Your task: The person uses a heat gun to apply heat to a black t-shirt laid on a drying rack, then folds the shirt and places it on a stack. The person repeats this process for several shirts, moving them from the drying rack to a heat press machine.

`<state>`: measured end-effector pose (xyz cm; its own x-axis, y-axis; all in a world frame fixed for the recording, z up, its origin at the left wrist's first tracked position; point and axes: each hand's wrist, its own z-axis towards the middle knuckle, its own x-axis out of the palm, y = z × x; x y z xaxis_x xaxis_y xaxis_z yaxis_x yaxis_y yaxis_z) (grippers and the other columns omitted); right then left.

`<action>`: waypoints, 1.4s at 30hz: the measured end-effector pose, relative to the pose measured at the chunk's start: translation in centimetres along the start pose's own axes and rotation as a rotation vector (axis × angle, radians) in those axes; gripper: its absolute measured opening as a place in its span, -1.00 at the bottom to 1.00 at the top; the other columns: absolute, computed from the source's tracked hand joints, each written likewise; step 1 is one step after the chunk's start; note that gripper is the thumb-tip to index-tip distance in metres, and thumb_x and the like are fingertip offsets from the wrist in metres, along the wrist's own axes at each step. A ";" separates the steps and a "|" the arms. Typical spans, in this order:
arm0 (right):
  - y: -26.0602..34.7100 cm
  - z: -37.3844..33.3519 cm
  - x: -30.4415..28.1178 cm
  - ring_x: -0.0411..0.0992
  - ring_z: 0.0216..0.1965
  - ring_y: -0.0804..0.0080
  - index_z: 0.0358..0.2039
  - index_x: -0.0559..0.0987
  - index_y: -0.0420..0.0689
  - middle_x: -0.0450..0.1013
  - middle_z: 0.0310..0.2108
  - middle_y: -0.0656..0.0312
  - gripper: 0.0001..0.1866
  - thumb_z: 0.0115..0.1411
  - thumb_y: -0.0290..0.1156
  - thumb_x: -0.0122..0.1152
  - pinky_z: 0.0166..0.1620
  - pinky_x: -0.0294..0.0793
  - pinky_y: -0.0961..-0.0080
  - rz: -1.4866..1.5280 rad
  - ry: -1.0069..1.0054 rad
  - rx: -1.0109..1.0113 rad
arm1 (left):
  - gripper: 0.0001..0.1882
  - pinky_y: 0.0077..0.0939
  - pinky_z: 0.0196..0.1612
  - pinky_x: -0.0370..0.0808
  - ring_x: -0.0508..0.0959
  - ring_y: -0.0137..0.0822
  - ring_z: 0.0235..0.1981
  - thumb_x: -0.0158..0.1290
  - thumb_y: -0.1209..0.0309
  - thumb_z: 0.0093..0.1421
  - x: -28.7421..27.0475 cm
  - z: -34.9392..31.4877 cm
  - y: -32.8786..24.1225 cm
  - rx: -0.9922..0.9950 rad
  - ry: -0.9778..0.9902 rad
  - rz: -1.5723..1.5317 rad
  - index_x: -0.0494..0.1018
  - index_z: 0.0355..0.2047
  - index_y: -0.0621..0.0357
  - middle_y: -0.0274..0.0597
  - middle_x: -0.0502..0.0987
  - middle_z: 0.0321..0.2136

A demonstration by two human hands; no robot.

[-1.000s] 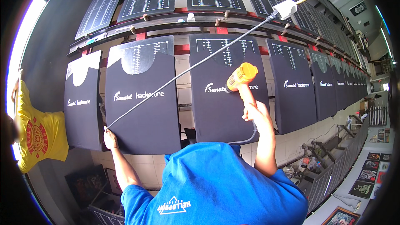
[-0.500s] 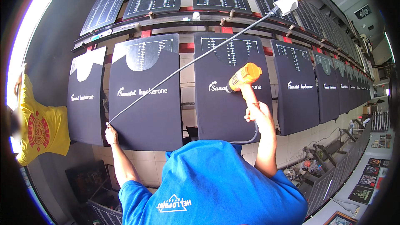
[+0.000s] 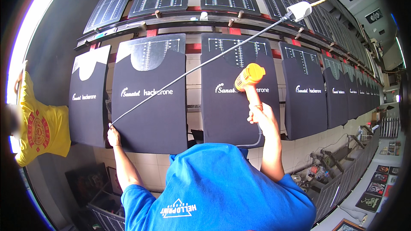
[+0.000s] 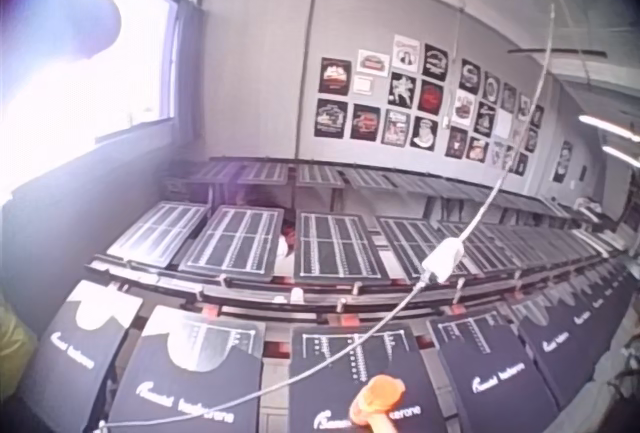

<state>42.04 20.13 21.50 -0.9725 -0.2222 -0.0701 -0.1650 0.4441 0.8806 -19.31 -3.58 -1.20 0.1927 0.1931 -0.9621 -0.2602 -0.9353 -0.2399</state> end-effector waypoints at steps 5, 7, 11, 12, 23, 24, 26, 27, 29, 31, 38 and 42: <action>0.1 0.2 -0.3 0.43 -0.58 0.59 -0.34 0.45 -0.20 0.40 -0.57 0.31 -0.71 0.18 -0.22 0.22 -0.48 0.43 0.64 0.026 0.019 0.052 | -0.27 0.00 -0.11 0.48 0.56 0.20 -0.18 -0.38 -0.15 0.34 0.2 -0.3 -0.2 -0.020 -0.013 0.020 0.55 -0.22 0.26 0.17 0.58 -0.27; 0.3 0.1 0.7 0.43 -0.58 0.58 -0.34 0.46 -0.20 0.40 -0.57 0.31 -0.72 0.18 -0.22 0.22 -0.48 0.43 0.64 -0.036 0.006 0.036 | -0.29 0.00 -0.11 0.48 0.56 0.20 -0.18 -0.37 -0.14 0.34 0.1 -0.3 -0.2 -0.022 -0.014 0.031 0.54 -0.20 0.25 0.16 0.58 -0.26; 0.2 0.1 0.2 0.43 -0.58 0.59 -0.34 0.46 -0.18 0.40 -0.56 0.32 -0.73 0.18 -0.23 0.23 -0.48 0.43 0.65 0.062 0.041 0.046 | -0.32 0.00 -0.12 0.47 0.56 0.19 -0.17 -0.36 -0.12 0.35 -0.1 -0.2 0.2 -0.009 0.020 0.031 0.53 -0.16 0.24 0.16 0.57 -0.24; 0.3 0.1 0.8 0.43 -0.58 0.59 -0.35 0.46 -0.18 0.40 -0.56 0.32 -0.73 0.18 -0.23 0.23 -0.48 0.43 0.65 -0.020 0.028 0.032 | -0.32 0.01 -0.12 0.47 0.56 0.19 -0.17 -0.36 -0.12 0.35 -0.2 -0.1 0.2 -0.008 0.032 0.029 0.53 -0.16 0.24 0.17 0.57 -0.24; 1.2 0.1 0.9 0.40 -0.60 0.57 -0.35 0.44 -0.20 0.39 -0.57 0.30 -0.75 0.18 -0.26 0.19 -0.49 0.41 0.63 0.030 0.078 0.064 | -0.30 -0.01 -0.10 0.48 0.56 0.17 -0.17 -0.37 -0.16 0.34 -0.2 -0.6 -0.5 -0.030 0.015 0.023 0.54 -0.17 0.21 0.15 0.58 -0.24; 1.1 0.0 1.0 0.40 -0.60 0.57 -0.36 0.44 -0.20 0.40 -0.57 0.30 -0.75 0.18 -0.26 0.19 -0.49 0.41 0.63 0.036 0.071 0.056 | -0.30 -0.01 -0.10 0.48 0.57 0.17 -0.17 -0.37 -0.16 0.34 -0.2 -0.6 -0.4 -0.036 0.014 0.025 0.54 -0.16 0.20 0.15 0.58 -0.24; 0.7 0.0 1.6 0.40 -0.60 0.56 -0.33 0.45 -0.22 0.40 -0.57 0.29 -0.74 0.18 -0.26 0.18 -0.49 0.41 0.63 -0.040 0.050 0.036 | -0.30 -0.01 -0.10 0.48 0.57 0.17 -0.17 -0.37 -0.16 0.34 -0.1 -0.7 -0.3 -0.019 -0.006 0.028 0.54 -0.16 0.21 0.14 0.58 -0.25; 0.6 0.0 1.8 0.40 -0.60 0.56 -0.31 0.45 -0.23 0.40 -0.57 0.29 -0.73 0.18 -0.26 0.18 -0.49 0.41 0.62 -0.079 0.039 0.025 | -0.30 -0.02 -0.10 0.48 0.57 0.16 -0.17 -0.37 -0.15 0.34 -0.1 -0.7 -0.4 -0.011 -0.014 0.028 0.55 -0.17 0.21 0.14 0.59 -0.25; 0.5 0.2 1.5 0.40 -0.59 0.56 -0.29 0.46 -0.23 0.40 -0.56 0.30 -0.72 0.18 -0.26 0.19 -0.49 0.41 0.63 -0.031 0.068 0.017 | -0.30 -0.02 -0.10 0.48 0.57 0.16 -0.17 -0.37 -0.15 0.34 -0.1 -0.6 -0.5 -0.030 -0.003 0.013 0.54 -0.17 0.22 0.14 0.59 -0.26; 0.7 0.0 1.7 0.40 -0.59 0.57 -0.29 0.46 -0.22 0.40 -0.56 0.30 -0.73 0.18 -0.27 0.18 -0.49 0.41 0.63 -0.021 0.062 0.025 | -0.30 -0.02 -0.10 0.49 0.57 0.16 -0.17 -0.37 -0.15 0.34 -0.2 -0.9 -0.8 -0.040 0.002 0.009 0.54 -0.17 0.22 0.15 0.59 -0.27; 0.5 0.5 2.0 0.40 -0.60 0.56 -0.31 0.45 -0.22 0.40 -0.57 0.30 -0.75 0.19 -0.27 0.17 -0.49 0.41 0.62 -0.022 0.080 0.034 | -0.27 -0.01 -0.12 0.49 0.58 0.15 -0.19 -0.38 -0.17 0.33 -0.4 -0.9 -0.8 -0.048 -0.007 0.028 0.57 -0.24 0.22 0.14 0.59 -0.28; 0.6 0.6 1.9 0.41 -0.59 0.56 -0.33 0.44 -0.22 0.40 -0.57 0.30 -0.74 0.20 -0.25 0.17 -0.49 0.41 0.61 0.012 0.108 0.049 | -0.27 -0.01 -0.13 0.50 0.58 0.14 -0.20 -0.38 -0.17 0.33 -0.6 -1.2 -1.0 -0.037 -0.004 0.022 0.58 -0.25 0.21 0.13 0.59 -0.29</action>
<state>39.99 20.52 21.57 -0.9515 -0.3075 -0.0065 -0.1638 0.4884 0.8571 -18.08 -3.15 -0.23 0.1833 0.1737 -0.9676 -0.2292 -0.9496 -0.2138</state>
